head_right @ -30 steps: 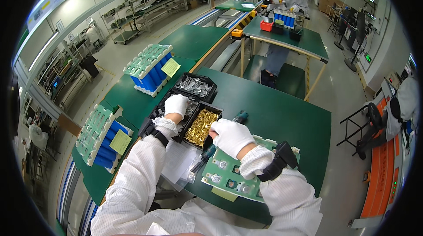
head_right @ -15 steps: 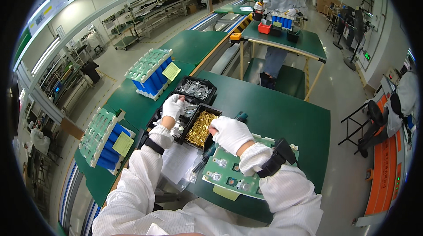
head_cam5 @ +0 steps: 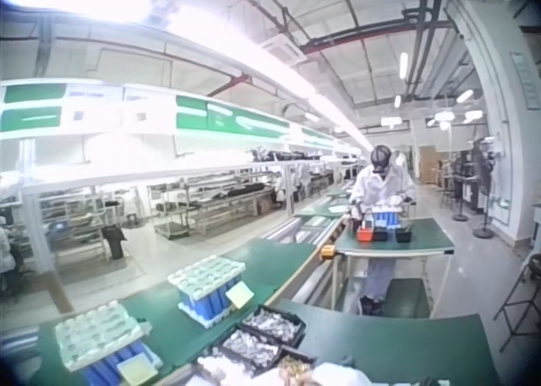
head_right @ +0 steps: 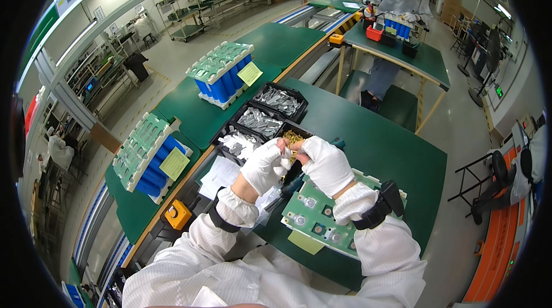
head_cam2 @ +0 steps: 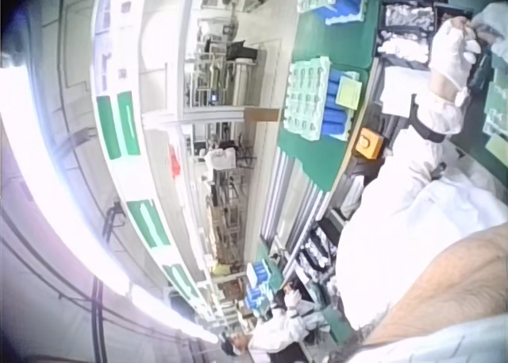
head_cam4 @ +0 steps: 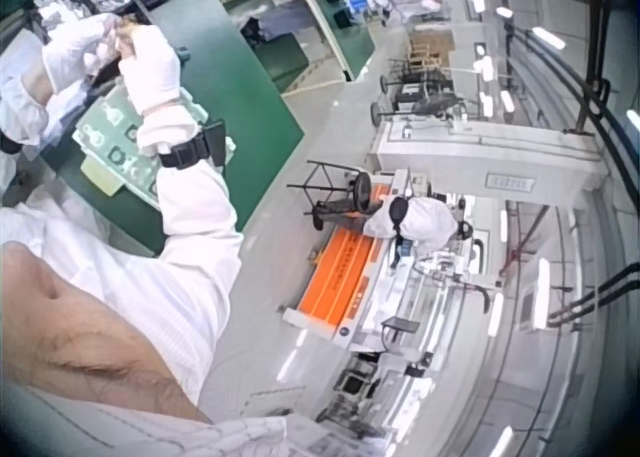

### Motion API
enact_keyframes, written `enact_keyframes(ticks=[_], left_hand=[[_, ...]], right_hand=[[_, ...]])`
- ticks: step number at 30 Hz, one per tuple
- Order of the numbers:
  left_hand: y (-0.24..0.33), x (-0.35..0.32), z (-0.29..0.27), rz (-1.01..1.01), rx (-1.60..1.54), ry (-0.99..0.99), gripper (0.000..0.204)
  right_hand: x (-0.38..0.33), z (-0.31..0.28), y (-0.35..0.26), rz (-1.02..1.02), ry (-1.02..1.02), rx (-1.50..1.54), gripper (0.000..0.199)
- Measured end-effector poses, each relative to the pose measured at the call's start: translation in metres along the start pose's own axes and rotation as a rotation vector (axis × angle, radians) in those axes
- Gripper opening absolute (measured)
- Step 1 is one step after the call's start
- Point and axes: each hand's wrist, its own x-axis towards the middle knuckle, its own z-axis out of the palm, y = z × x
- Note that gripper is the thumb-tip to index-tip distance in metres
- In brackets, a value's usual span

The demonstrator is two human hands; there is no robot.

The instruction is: The worker is assembling lithium-ion battery cell packs by placing circuit boards on top and securing them with screws using an electric screwdriver.

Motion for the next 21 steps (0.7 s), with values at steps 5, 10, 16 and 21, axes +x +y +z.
enact_keyframes(ticks=[5,10,16,21], left_hand=[[-0.005,-0.012,-0.002,-0.141,-0.07,0.012,0.011],[-0.013,-0.023,-0.005,-0.214,-0.237,-0.091,0.014],[-0.02,-0.039,-0.003,-0.245,-0.204,-0.098,0.011],[-0.029,-0.044,-0.024,-0.201,-0.203,-0.144,0.011]], right_hand=[[0.002,-0.002,-0.011,-0.214,0.005,-0.004,0.023],[0.0,-0.002,-0.008,-0.318,-0.071,-0.084,0.024],[-0.002,0.0,-0.015,-0.302,-0.159,0.032,0.015],[-0.004,-0.007,-0.027,-0.087,-0.256,0.014,0.01]])
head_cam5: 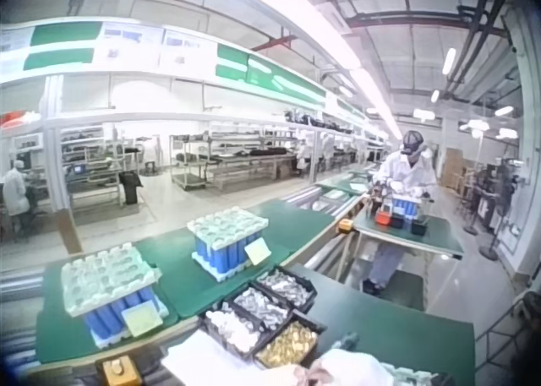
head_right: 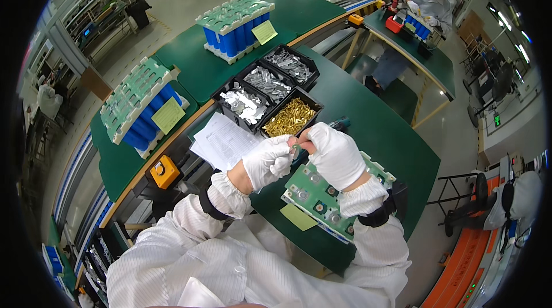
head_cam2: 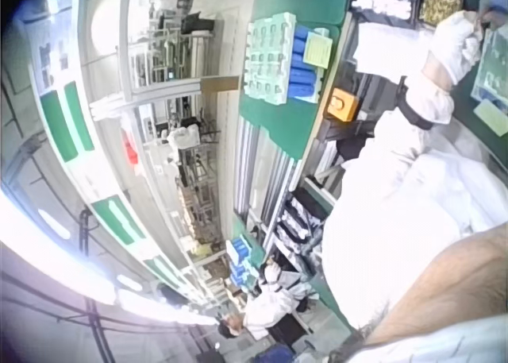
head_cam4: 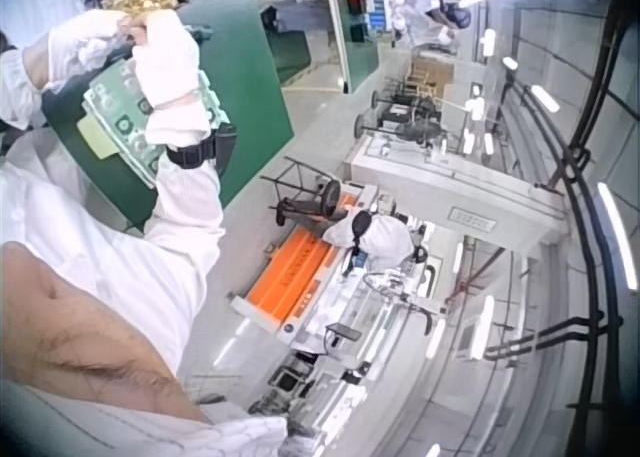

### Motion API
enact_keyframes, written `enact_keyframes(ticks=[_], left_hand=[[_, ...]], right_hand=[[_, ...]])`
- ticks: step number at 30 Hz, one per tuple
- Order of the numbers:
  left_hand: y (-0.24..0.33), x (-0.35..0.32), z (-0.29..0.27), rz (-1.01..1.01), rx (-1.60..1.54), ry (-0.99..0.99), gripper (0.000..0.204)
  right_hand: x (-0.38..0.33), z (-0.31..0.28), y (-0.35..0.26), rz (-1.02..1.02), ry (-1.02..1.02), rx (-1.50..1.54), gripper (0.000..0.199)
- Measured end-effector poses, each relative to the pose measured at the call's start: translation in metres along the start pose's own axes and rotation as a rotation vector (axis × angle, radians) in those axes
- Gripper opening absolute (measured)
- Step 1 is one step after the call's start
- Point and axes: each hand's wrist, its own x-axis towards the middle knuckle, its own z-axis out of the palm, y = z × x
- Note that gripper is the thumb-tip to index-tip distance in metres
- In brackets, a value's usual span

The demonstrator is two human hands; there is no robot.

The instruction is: The worker is assembling lithium-ion battery cell packs by placing circuit boards on top and securing them with screws using an electric screwdriver.

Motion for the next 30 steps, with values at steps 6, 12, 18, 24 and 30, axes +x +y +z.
enact_keyframes(ticks=[6,12,18,24,30], left_hand=[[0.009,-0.011,0.005,0.147,0.217,0.277,0.01],[0.008,-0.019,-0.019,0.18,0.237,0.277,0.013],[0.005,-0.022,-0.015,0.13,0.294,0.256,0.014],[-0.001,-0.028,0.004,0.11,0.49,0.25,0.017],[-0.006,-0.036,0.023,0.076,0.553,0.247,0.015]], right_hand=[[-0.006,-0.014,-0.001,0.457,-0.363,-0.106,0.011],[-0.006,-0.014,-0.009,0.642,-0.564,-0.04,0.013],[-0.007,-0.008,-0.012,0.557,-0.572,-0.059,0.011],[0.0,-0.007,-0.013,0.514,-0.394,0.098,0.009],[-0.003,-0.009,-0.023,0.651,-0.448,0.307,0.012]])
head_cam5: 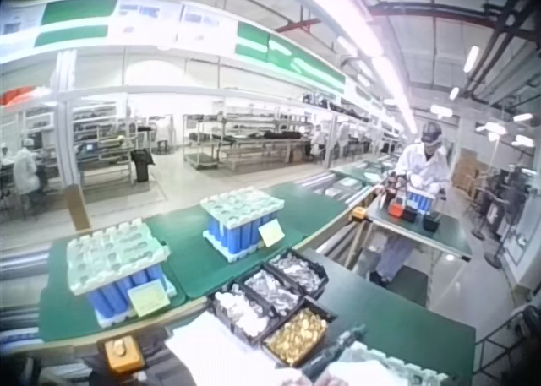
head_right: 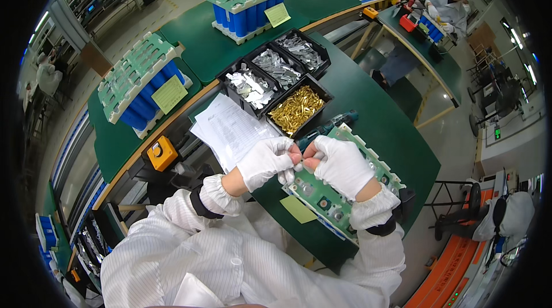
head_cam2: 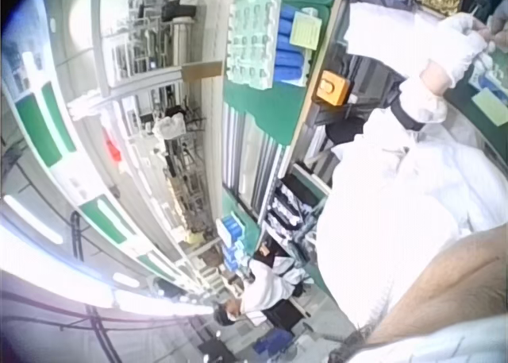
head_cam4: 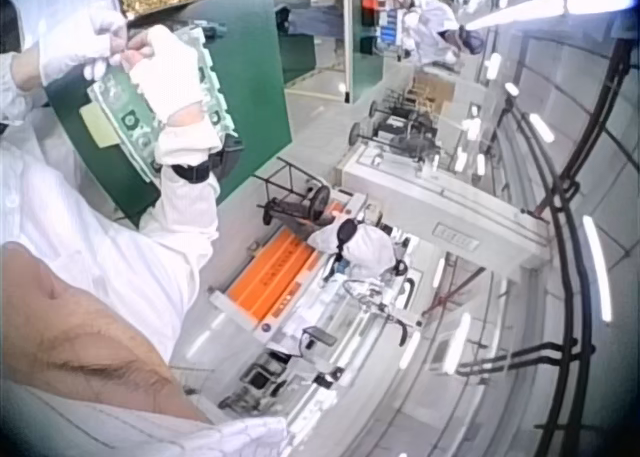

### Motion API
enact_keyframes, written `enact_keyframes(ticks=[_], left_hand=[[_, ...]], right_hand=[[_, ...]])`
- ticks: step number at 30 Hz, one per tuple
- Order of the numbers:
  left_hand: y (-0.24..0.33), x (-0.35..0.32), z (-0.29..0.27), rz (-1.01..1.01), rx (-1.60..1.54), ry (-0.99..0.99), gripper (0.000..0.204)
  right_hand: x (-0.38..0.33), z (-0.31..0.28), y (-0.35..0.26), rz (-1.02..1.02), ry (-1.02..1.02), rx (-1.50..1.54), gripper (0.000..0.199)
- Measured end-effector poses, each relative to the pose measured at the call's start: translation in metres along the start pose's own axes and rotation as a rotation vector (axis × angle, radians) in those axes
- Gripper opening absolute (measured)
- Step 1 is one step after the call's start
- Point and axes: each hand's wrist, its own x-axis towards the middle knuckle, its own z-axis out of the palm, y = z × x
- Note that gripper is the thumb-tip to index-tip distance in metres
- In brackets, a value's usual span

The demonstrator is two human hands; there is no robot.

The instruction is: The worker is assembling lithium-ion battery cell packs by placing circuit boards on top and securing them with screws using an electric screwdriver.

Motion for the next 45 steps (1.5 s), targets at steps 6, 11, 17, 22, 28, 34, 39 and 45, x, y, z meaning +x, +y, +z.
enact_keyframes(ticks=[6,11,17,22,28,34,39,45], left_hand=[[-0.004,0.008,-0.024,0.038,0.124,0.077,0.016],[-0.021,0.043,-0.061,0.28,0.62,0.279,0.022],[-0.022,0.099,-0.072,0.364,1.319,0.297,0.034],[-0.011,0.135,-0.05,0.272,1.65,0.13,0.027],[-0.013,0.153,-0.056,0.323,1.6,0.112,0.016],[-0.019,0.152,-0.069,0.468,0.896,0.413,0.018],[0.0,0.12,-0.044,0.091,-0.123,0.183,0.017],[0.01,0.069,-0.001,0.034,-0.303,-0.081,0.021]], right_hand=[[-0.003,0.002,-0.001,0.029,-0.173,-0.249,0.01],[-0.007,0.014,-0.006,-0.07,-0.175,-0.353,0.011],[0.005,0.015,0.005,-0.213,-0.07,-0.328,0.015],[0.017,0.006,0.01,-0.284,0.189,-0.259,0.017],[0.024,0.0,0.019,-0.337,0.374,-0.254,0.015],[0.028,0.001,0.024,-0.373,0.477,-0.213,0.015],[0.033,0.001,0.027,-0.352,0.526,-0.17,0.015],[0.033,0.007,0.024,-0.399,0.583,-0.104,0.014]])
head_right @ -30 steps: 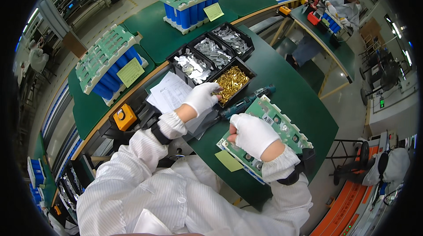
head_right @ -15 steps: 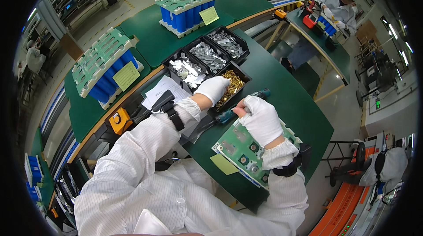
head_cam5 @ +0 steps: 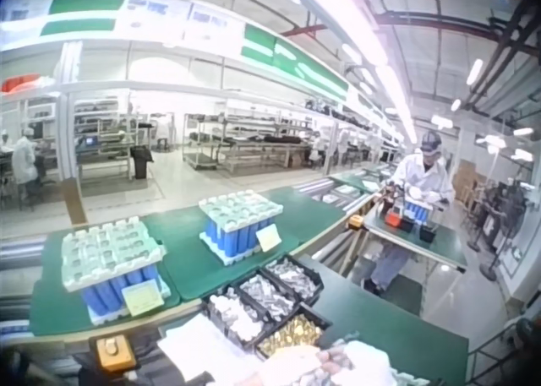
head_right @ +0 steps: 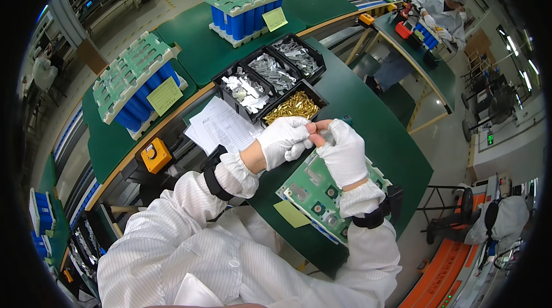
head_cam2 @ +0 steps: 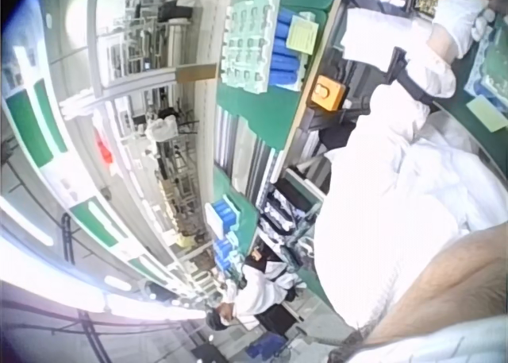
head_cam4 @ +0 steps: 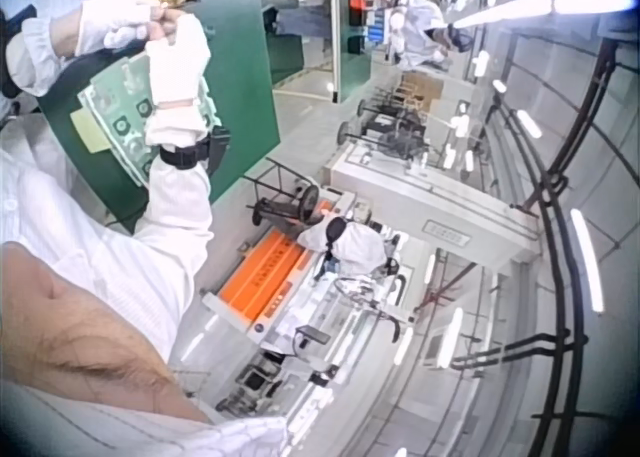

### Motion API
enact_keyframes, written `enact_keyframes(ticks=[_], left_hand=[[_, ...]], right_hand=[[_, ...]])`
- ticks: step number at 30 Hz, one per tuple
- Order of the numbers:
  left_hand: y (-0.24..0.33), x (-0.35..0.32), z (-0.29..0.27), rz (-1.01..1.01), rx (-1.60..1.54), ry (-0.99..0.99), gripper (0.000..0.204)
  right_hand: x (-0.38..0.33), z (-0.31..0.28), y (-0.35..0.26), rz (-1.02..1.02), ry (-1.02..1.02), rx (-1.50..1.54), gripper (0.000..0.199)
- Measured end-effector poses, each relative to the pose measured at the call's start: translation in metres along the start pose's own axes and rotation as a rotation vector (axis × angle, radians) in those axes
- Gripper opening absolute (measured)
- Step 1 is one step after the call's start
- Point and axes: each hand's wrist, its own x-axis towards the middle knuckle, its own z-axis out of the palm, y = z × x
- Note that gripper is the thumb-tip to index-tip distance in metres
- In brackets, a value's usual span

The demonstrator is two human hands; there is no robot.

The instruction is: The worker is assembling lithium-ion battery cell packs by placing circuit boards on top and securing them with screws using an electric screwdriver.

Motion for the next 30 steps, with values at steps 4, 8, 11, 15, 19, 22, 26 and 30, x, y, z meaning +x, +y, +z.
enact_keyframes(ticks=[4,8,11,15,19,22,26,30], left_hand=[[0.007,-0.007,0.013,0.047,0.184,0.033,0.023],[-0.001,-0.002,0.006,0.078,0.182,0.069,0.026],[-0.016,0.005,-0.015,0.086,0.041,0.086,0.026],[-0.026,0.004,-0.031,0.038,-0.086,0.095,0.027],[-0.022,0.0,-0.023,0.017,-0.145,0.137,0.031],[-0.015,-0.009,-0.014,0.003,-0.194,0.127,0.029],[-0.007,-0.017,-0.011,-0.025,-0.065,0.127,0.023],[-0.011,-0.019,-0.005,-0.038,0.034,0.175,0.019]], right_hand=[[0.0,-0.01,0.003,0.016,-0.004,0.001,0.011],[0.004,-0.029,0.015,0.006,0.026,-0.138,0.009],[0.005,-0.038,0.013,0.071,-0.062,-0.438,0.009],[0.004,-0.031,0.015,0.085,-0.148,-0.556,0.009],[0.003,-0.025,0.016,0.032,-0.168,-0.697,0.009],[0.002,-0.025,0.018,0.054,-0.18,-0.68,0.009],[0.003,-0.023,0.016,0.113,-0.19,-0.733,0.012],[0.007,-0.016,0.01,0.132,-0.211,-0.873,0.019]])
